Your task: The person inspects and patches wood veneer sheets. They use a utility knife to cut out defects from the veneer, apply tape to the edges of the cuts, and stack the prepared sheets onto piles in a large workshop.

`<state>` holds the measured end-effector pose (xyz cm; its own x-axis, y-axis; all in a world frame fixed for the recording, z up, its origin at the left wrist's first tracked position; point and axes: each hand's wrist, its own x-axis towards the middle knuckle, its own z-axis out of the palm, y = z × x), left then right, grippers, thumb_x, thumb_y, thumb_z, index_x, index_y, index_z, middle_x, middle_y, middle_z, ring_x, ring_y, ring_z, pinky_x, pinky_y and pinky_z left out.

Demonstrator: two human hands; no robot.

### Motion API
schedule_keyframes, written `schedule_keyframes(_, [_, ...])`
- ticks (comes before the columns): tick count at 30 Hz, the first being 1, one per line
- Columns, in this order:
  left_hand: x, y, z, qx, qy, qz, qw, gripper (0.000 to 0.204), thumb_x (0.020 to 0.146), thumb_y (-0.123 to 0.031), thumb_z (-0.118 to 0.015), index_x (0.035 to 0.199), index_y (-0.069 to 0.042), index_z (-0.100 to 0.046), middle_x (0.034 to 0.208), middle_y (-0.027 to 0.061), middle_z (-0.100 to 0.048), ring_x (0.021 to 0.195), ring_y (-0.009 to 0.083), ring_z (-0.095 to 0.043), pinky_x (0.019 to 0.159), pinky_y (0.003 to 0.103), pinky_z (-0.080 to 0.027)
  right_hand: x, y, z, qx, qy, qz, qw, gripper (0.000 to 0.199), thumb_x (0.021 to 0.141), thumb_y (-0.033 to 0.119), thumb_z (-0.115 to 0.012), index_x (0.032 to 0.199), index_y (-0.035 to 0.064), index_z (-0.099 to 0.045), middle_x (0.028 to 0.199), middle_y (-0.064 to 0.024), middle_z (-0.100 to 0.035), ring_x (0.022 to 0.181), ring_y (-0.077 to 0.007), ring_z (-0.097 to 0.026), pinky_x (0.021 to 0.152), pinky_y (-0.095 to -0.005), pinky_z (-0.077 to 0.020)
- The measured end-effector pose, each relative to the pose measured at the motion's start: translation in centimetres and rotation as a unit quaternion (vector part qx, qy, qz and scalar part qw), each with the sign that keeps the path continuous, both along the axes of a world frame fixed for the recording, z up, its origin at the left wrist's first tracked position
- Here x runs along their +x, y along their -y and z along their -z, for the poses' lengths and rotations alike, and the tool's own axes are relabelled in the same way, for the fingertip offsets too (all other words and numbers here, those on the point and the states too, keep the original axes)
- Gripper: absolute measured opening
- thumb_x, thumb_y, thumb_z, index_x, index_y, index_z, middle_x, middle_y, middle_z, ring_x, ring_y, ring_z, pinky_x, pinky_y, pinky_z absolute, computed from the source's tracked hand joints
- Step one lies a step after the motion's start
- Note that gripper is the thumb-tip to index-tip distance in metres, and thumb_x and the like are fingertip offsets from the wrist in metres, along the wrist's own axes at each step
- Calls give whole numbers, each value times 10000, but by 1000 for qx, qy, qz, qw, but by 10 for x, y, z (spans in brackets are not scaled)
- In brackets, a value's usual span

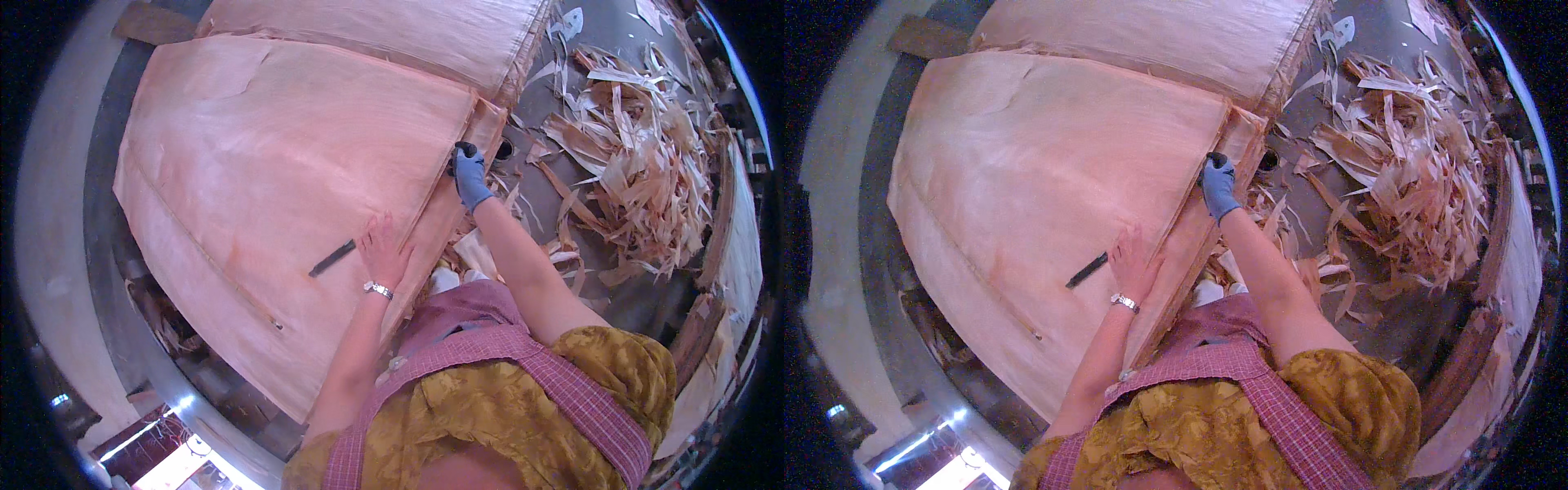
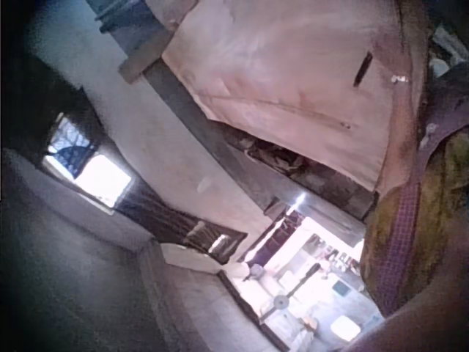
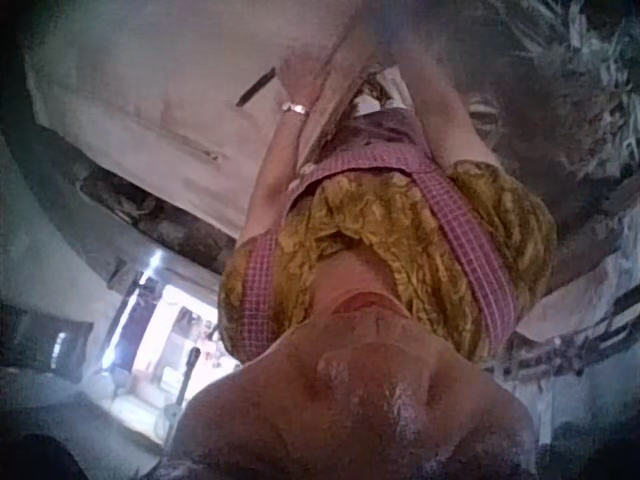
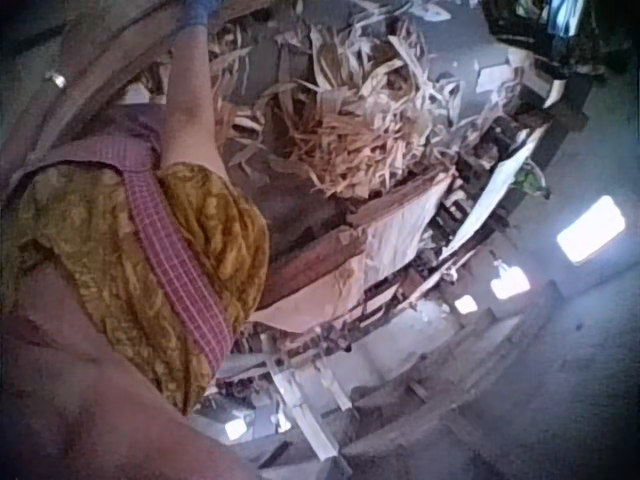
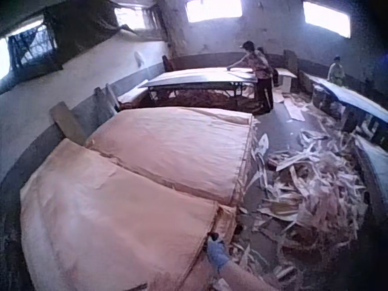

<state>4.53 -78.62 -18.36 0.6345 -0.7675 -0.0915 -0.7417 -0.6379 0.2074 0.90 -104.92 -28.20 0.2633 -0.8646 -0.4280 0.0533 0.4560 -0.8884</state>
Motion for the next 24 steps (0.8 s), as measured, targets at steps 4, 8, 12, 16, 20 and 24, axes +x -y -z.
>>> schedule_keyframes(4, [1, 16, 6, 8, -5, -4, 1000, 862, 782, -447, -700, 1485, -136, -309, 1503, 179, -309, 1369, 391, -291, 1101, 553, -224, -10, 6, 24, 22, 35, -9, 999, 162, 921, 116, -544, 1019, 59, -659, 794, -20, -636, 591, -127, -563, 519, -281, -491])
schedule_keyframes(8, [8, 16, 19, 21, 2, -2, 1000, 899, 758, -435, -721, 1491, -140, -294, 1506, 154, -315, 1375, 376, -277, 1102, 550, -222, -10, 4, 19, 16, 13, -32, 999, 182, 919, 107, -536, 1033, 63, -670, 801, -4, -636, 608, -109, -554, 544, -262, -478])
schedule_keyframes(12, [8, 20, 23, 21, 5, -6, 1000, 938, 731, -427, -744, 1496, -145, -281, 1505, 147, -314, 1359, 364, -290, 1099, 546, -225, 0, 5, 17, -25, -38, -52, 998, 157, 905, 131, -553, 974, 51, -670, 729, -5, -613, 549, -112, -498, 502, -285, -429])
schedule_keyframes(16, [7, 23, 18, 40, 22, -7, 999, 946, 720, -441, -749, 1494, -155, -286, 1484, 142, -332, 1344, 354, -308, 1094, 542, -232, 12, 1, 10, -65, -90, -27, 993, 154, 872, 185, -642, 926, 43, -668, 717, 5, -610, 566, -110, -491, 516, -271, -411])
schedule_keyframes(20, [10, 23, 24, 38, 30, -24, 999, 892, 744, -485, -710, 1474, -137, -333, 1491, 127, -347, 1338, 353, -331, 1084, 539, -248, 12, 0, -27, 40, -55, -17, 998, 382, 840, 363, -730, 988, 17, -665, 730, 31, -584, 511, -82, -442, 449, -241, -354])
schedule_keyframes(24, [11, 28, 19, 61, 42, -23, 997, 856, 746, -480, -713, 1450, -134, -370, 1465, 120, -377, 1317, 327, -360, 1066, 521, -273, 5, 28, -12, 28, -105, -133, 985, 377, 821, 381, -753, 928, 28, -678, 792, 19, -615, 656, -89, -522, 570, -243, -420])
